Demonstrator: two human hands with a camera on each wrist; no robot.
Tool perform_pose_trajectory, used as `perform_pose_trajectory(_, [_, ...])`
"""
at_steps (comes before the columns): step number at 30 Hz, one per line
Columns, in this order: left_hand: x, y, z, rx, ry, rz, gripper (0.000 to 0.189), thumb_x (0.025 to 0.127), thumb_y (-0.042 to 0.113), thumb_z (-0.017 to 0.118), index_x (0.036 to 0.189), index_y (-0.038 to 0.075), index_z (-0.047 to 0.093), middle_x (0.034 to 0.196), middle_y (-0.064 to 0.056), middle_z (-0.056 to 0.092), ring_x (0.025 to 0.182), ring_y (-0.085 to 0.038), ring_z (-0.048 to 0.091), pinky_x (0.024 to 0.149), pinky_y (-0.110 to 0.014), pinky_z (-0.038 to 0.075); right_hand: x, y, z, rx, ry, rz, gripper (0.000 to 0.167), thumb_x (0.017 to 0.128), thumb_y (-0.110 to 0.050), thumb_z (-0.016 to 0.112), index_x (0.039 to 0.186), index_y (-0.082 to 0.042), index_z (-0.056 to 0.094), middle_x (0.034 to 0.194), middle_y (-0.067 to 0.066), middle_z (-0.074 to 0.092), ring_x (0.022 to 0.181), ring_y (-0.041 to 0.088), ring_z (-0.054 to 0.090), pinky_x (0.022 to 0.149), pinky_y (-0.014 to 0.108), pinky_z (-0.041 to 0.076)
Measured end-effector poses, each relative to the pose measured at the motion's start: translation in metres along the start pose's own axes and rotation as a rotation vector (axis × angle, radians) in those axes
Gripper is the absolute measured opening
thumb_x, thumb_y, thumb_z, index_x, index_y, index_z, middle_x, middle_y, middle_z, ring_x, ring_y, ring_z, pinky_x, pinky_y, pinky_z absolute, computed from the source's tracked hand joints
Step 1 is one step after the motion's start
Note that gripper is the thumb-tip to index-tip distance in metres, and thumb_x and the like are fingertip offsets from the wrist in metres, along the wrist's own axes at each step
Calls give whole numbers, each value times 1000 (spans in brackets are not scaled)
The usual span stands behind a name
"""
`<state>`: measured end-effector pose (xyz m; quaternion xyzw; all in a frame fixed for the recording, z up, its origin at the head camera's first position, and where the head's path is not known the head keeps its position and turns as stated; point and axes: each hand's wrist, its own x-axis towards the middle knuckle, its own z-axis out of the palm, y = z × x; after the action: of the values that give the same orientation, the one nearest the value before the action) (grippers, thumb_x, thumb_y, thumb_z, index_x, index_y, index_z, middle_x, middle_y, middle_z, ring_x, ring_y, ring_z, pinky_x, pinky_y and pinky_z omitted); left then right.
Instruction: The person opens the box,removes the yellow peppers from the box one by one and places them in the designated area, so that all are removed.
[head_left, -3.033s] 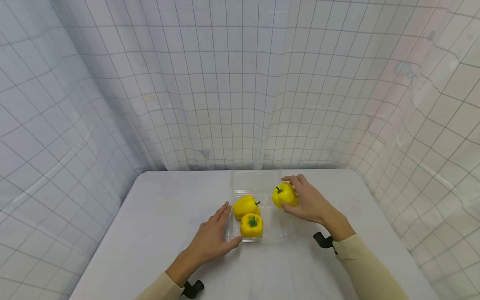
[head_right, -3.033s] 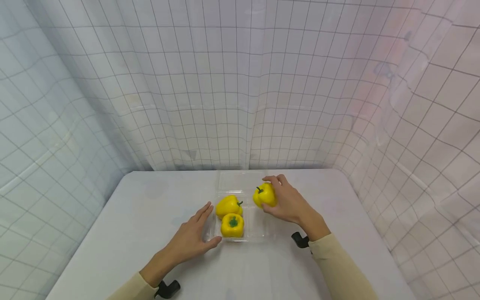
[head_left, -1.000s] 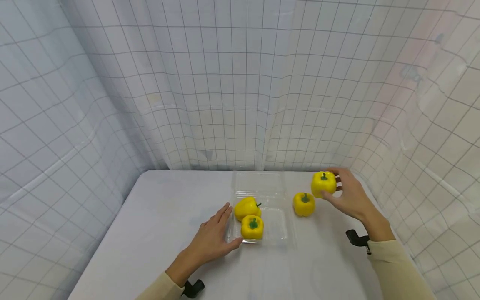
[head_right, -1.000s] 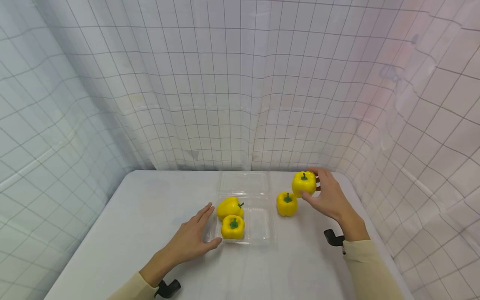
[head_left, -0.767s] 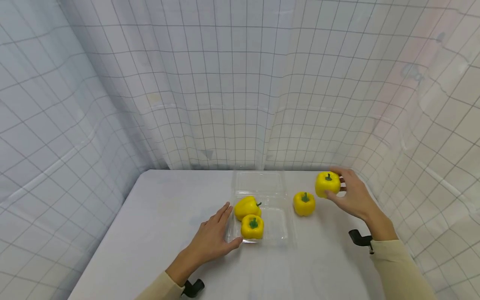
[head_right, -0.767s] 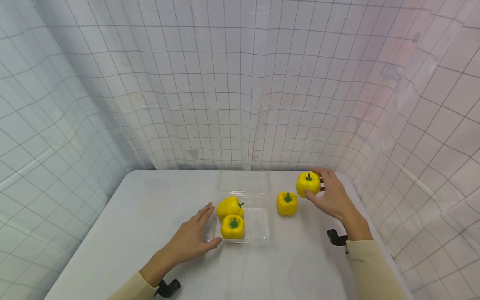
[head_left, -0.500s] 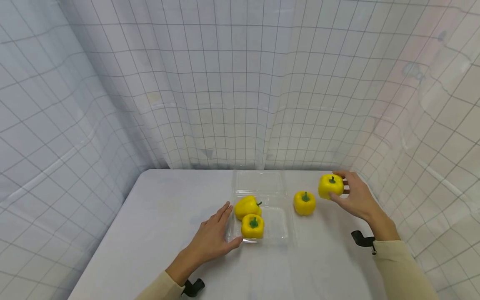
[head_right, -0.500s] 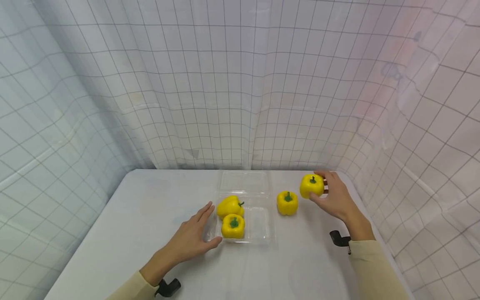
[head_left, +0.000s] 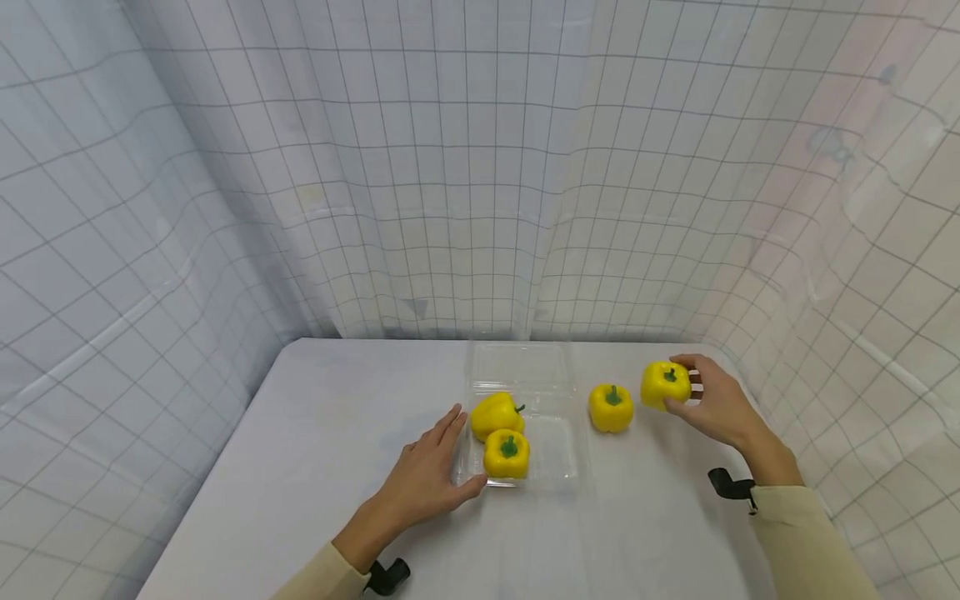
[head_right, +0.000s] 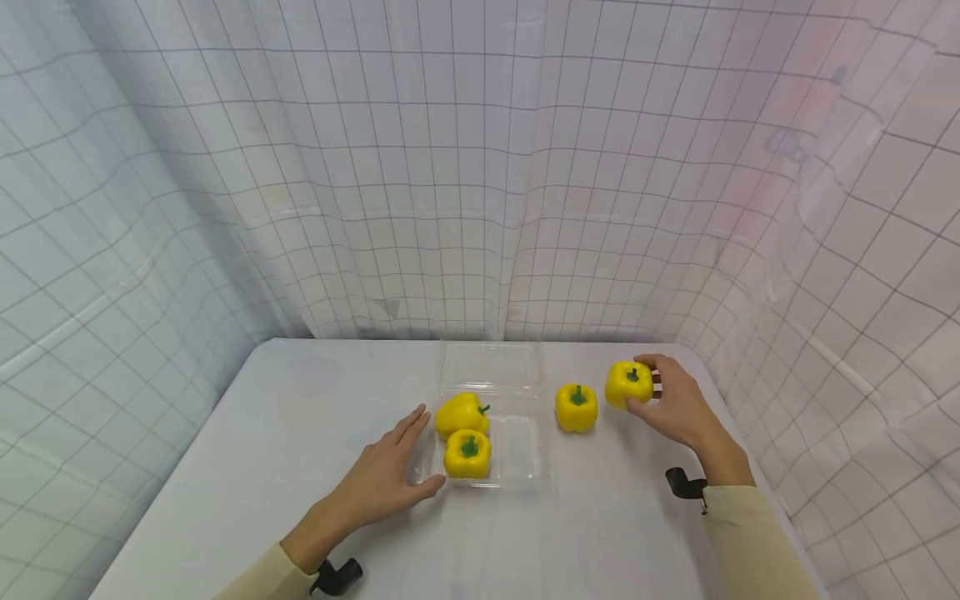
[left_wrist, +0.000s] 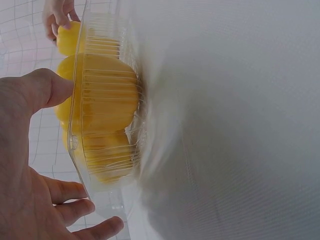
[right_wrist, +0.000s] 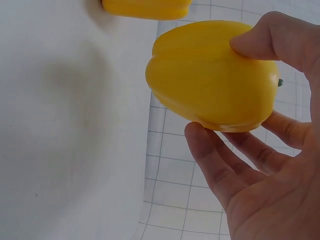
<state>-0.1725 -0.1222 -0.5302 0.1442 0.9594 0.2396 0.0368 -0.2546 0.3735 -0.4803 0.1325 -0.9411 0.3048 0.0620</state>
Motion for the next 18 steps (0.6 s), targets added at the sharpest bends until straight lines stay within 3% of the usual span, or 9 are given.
perform_pose_trajectory(8, [-1,1,-1,-12,0,2,111,97,69,78,183,11,38,193,-10,33,161,-46,57,123,-81,50,0,6,4,-6,-30,14,72,99,-13,89,159,7,55,156,34,62,130,53,72,107,65,67])
perform_pose_trajectory(18, [-1,1,-1,-12,7,8,110,98,70,76,182,10,39,193,-10,34,160,-46,58,123,-80,51,-1,13,9,-3,-92,42,73,100,-16,90,161,5,55,161,35,62,134,55,71,107,61,68])
